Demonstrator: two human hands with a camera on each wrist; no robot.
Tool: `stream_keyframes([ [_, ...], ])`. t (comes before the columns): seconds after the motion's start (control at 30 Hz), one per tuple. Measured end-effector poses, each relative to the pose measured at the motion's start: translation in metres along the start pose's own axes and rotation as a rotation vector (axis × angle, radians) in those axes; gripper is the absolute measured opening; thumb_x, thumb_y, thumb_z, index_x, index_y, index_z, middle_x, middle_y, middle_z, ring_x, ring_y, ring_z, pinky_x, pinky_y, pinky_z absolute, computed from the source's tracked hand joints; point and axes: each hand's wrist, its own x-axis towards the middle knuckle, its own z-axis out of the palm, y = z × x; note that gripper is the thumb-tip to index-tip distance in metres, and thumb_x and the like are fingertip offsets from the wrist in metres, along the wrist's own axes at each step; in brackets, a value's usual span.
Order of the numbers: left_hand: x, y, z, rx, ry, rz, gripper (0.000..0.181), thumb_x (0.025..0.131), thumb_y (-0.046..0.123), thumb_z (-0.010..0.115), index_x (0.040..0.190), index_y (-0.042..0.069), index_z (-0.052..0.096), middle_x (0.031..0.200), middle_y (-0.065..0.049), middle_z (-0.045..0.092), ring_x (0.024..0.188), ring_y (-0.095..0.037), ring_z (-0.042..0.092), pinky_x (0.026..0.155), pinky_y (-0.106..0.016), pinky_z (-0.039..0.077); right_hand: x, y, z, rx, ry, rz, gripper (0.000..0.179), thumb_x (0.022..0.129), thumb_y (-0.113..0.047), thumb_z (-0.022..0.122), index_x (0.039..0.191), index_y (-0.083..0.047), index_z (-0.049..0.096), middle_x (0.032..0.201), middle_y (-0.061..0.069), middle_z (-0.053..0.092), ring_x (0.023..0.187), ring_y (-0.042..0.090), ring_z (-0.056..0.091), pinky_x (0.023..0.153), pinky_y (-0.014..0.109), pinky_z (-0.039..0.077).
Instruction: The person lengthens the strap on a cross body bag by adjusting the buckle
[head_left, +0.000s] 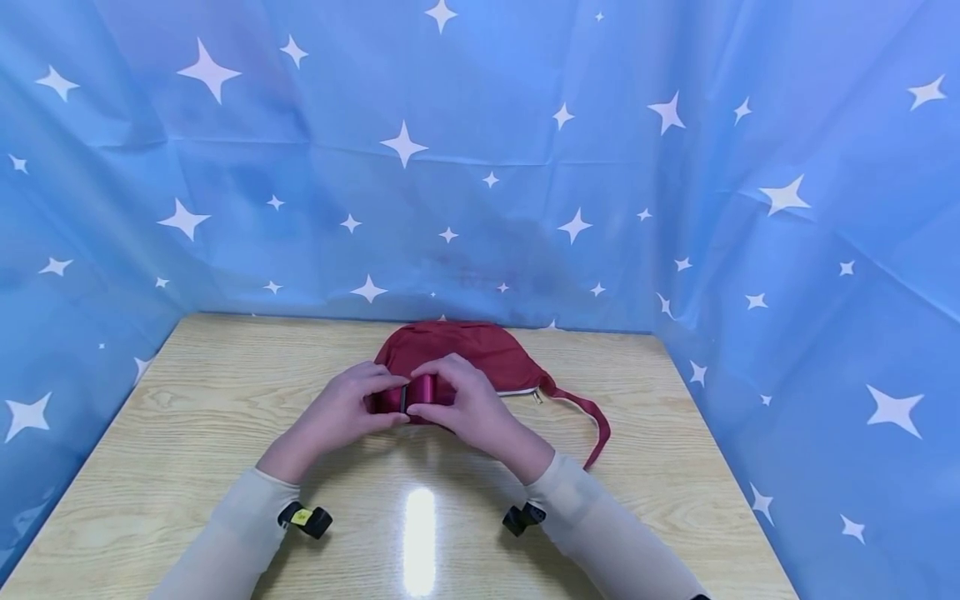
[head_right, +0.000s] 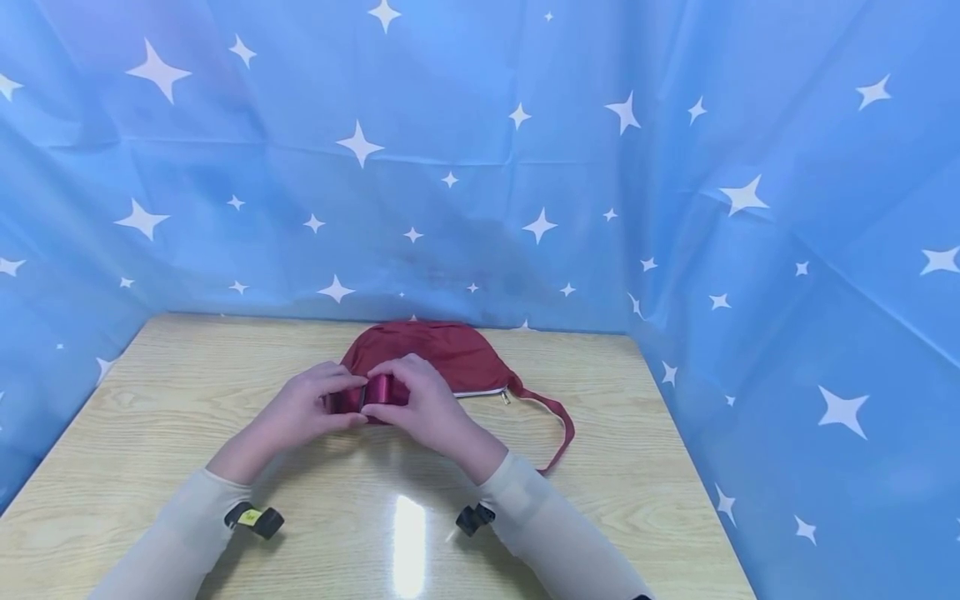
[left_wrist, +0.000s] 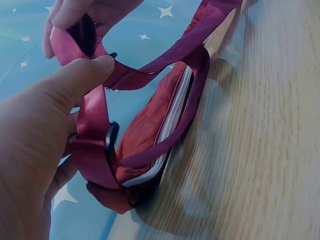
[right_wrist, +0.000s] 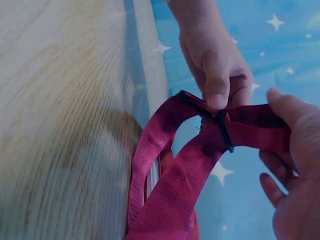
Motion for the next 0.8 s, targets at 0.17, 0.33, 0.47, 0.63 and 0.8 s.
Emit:
stream_keyframes([
  [0.17, -0.001, -0.002, -0.001, 0.006, 0.002, -0.003, 0.050, 0.089, 0.033, 0.097, 0.134, 0.017, 0.080, 0.113, 0.006, 0.072, 0.096, -0.013, 0.059, 0.080, -0.037, 0.054, -0.004, 0.001, 0.001, 0.195, 0.009, 0.061, 0.045, 0.096, -0.017, 0.090, 0.136, -0.009, 0.071, 0.128, 0.000, 0.068, 0.118, 0.020, 0.069, 0.095, 0.044, 0.063],
  [0.33, -0.001, -0.001, -0.003, 0.005, 0.001, -0.010, 0.051, 0.088, 0.032, 0.098, 0.133, 0.014, 0.081, 0.112, 0.005, 0.071, 0.096, -0.014, 0.059, 0.080, -0.037, 0.054, -0.011, 0.008, -0.001, 0.254, -0.010, 0.114, 0.057, 0.099, -0.022, 0.088, 0.148, -0.019, 0.061, 0.140, 0.000, 0.065, 0.128, 0.030, 0.069, 0.105, 0.058, 0.058],
  [0.47, 0.000, -0.001, -0.002, -0.004, 0.001, -0.020, 0.052, 0.088, 0.033, 0.098, 0.133, 0.013, 0.081, 0.110, 0.007, 0.070, 0.096, -0.014, 0.059, 0.080, -0.036, 0.053, -0.020, 0.019, -0.003, 0.190, -0.031, 0.193, 0.056, 0.101, -0.026, 0.086, 0.148, -0.018, 0.058, 0.142, 0.002, 0.065, 0.132, 0.026, 0.066, 0.111, 0.056, 0.054],
  [0.63, 0.000, -0.003, -0.002, -0.005, 0.006, -0.020, 0.052, 0.088, 0.033, 0.098, 0.133, 0.013, 0.081, 0.108, 0.009, 0.069, 0.095, -0.013, 0.058, 0.078, -0.035, 0.052, -0.031, 0.030, -0.002, 0.026, -0.079, 0.321, 0.039, 0.105, -0.029, 0.080, 0.136, -0.009, 0.066, 0.123, 0.003, 0.073, 0.113, 0.018, 0.069, 0.102, 0.044, 0.057],
  [0.8, -0.001, -0.002, -0.004, -0.011, 0.002, -0.032, 0.053, 0.088, 0.033, 0.098, 0.134, 0.012, 0.081, 0.107, 0.009, 0.068, 0.094, -0.013, 0.058, 0.077, -0.033, 0.052, -0.034, 0.034, 0.001, -0.013, -0.087, 0.372, 0.020, 0.107, -0.022, 0.077, 0.123, -0.011, 0.072, 0.104, -0.004, 0.073, 0.097, 0.014, 0.067, 0.089, 0.038, 0.057],
])
